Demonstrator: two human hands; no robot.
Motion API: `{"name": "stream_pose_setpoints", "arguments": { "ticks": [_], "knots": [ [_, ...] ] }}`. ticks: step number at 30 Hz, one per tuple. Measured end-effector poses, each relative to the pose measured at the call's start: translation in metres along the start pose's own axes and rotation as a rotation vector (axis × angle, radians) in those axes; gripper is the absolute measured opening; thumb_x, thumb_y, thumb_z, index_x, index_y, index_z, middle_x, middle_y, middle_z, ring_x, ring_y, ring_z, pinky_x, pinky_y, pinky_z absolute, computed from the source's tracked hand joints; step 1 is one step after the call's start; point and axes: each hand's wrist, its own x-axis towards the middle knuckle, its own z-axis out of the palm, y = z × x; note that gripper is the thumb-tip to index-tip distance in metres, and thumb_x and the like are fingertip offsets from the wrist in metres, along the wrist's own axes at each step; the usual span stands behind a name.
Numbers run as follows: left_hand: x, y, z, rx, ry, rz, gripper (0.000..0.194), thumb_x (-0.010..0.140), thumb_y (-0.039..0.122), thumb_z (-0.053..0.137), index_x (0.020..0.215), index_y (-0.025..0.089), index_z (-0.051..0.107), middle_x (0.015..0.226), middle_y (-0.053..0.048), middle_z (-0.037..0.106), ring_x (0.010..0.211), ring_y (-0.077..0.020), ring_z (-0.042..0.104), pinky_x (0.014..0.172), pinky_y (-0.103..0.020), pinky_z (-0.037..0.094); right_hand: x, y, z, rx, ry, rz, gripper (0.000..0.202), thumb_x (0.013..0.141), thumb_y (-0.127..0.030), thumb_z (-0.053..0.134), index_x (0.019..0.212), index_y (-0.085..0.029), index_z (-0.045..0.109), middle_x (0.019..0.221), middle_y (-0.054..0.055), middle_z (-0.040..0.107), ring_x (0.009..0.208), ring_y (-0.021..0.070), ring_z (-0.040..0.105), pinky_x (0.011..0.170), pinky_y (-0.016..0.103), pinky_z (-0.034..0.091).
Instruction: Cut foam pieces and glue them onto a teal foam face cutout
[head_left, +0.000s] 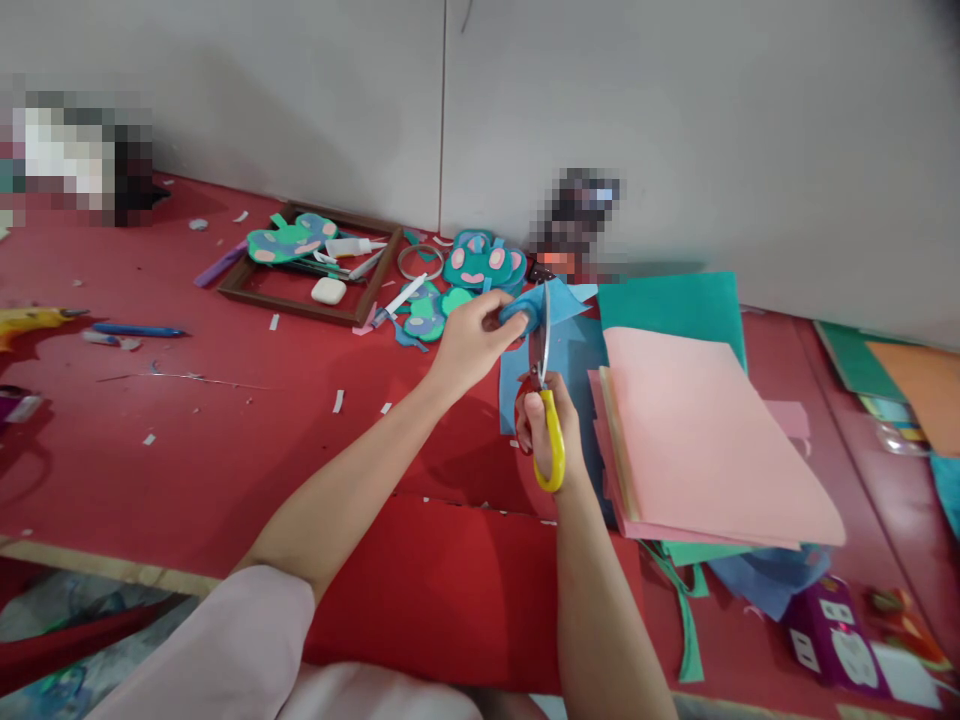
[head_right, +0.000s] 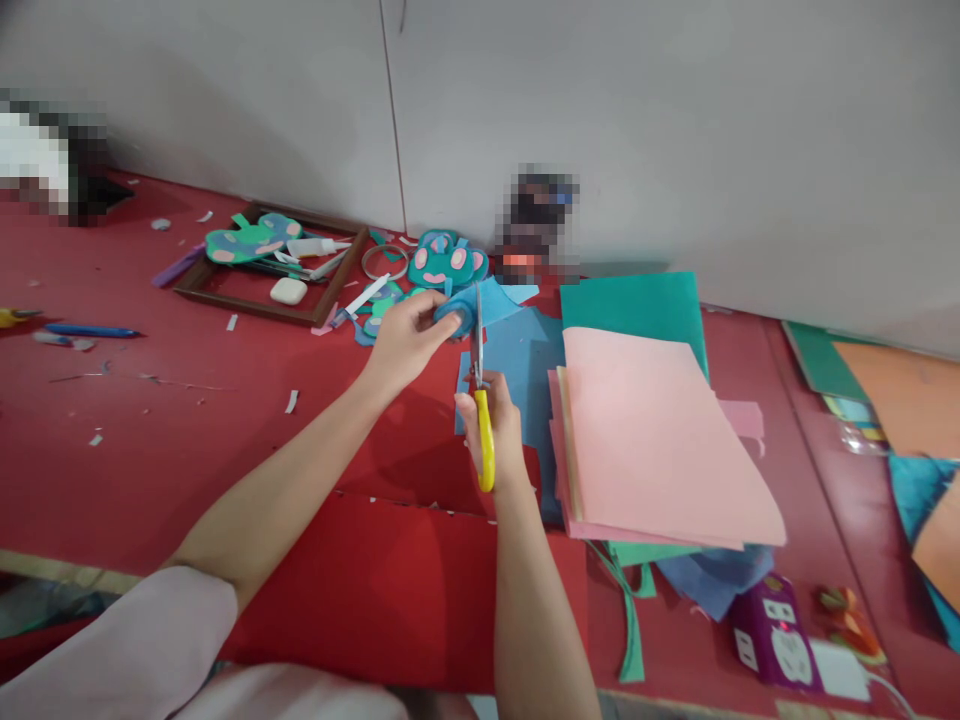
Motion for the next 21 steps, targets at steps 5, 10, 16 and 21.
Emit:
{"name": "stream_pose_setpoints", "arguments": {
  "ticks": [5,10,16,21],
  "knots": [
    [0.0004,-0.0016,-0.0003,-0.019,0.020,0.023,0.010,0.077,0.024,0.056,0.072,0.017,0.051,0.064,0.003,0.050,0.061,-0.0089,0.052,0.060,-0.022,0.043,0.0002,-0.0017,0.0011,-0.024,0.019,0.022,0.036,0.083,-0.053,0.052,0.102,-0.023,0.049,0.054,-0.008,0.042,0.040,0.0058,0.036,0.039,0.018,0.031],
    [0.0004,-0.0016,-0.0006,-0.008,0.034,0.018,0.009,0.077,0.023,0.056,0.072,0.018,0.051,0.063,0.003,0.051,0.061,-0.0095,0.052,0.060,-0.022,0.043,0.0001,-0.0025,0.0012,-0.042,0.021,0.021,0.035,0.084,-0.053,0.051,0.102,-0.023,0.049,0.054,-0.008,0.041,0.041,0.0061,0.036,0.040,0.019,0.031],
    [0.0020,-0.0040,-0.0011,-0.006,0.047,0.027,0.010,0.077,0.025,0.056,0.072,0.017,0.052,0.063,0.003,0.051,0.060,-0.0093,0.051,0.058,-0.021,0.042,0.0006,-0.0018,0.0010,-0.067,0.018,0.016,0.036,0.083,-0.053,0.052,0.102,-0.023,0.049,0.056,-0.008,0.043,0.042,0.0057,0.036,0.040,0.018,0.031],
    [0.0024,-0.0067,-0.0011,-0.038,0.048,0.021,0.010,0.077,0.025,0.056,0.072,0.017,0.052,0.062,0.003,0.050,0.060,-0.0098,0.053,0.057,-0.021,0.043,0.0007,-0.0002,0.0002,-0.090,0.025,0.019,0.036,0.083,-0.053,0.051,0.102,-0.023,0.049,0.056,-0.008,0.043,0.042,0.0058,0.037,0.041,0.018,0.032]
  ]
}}
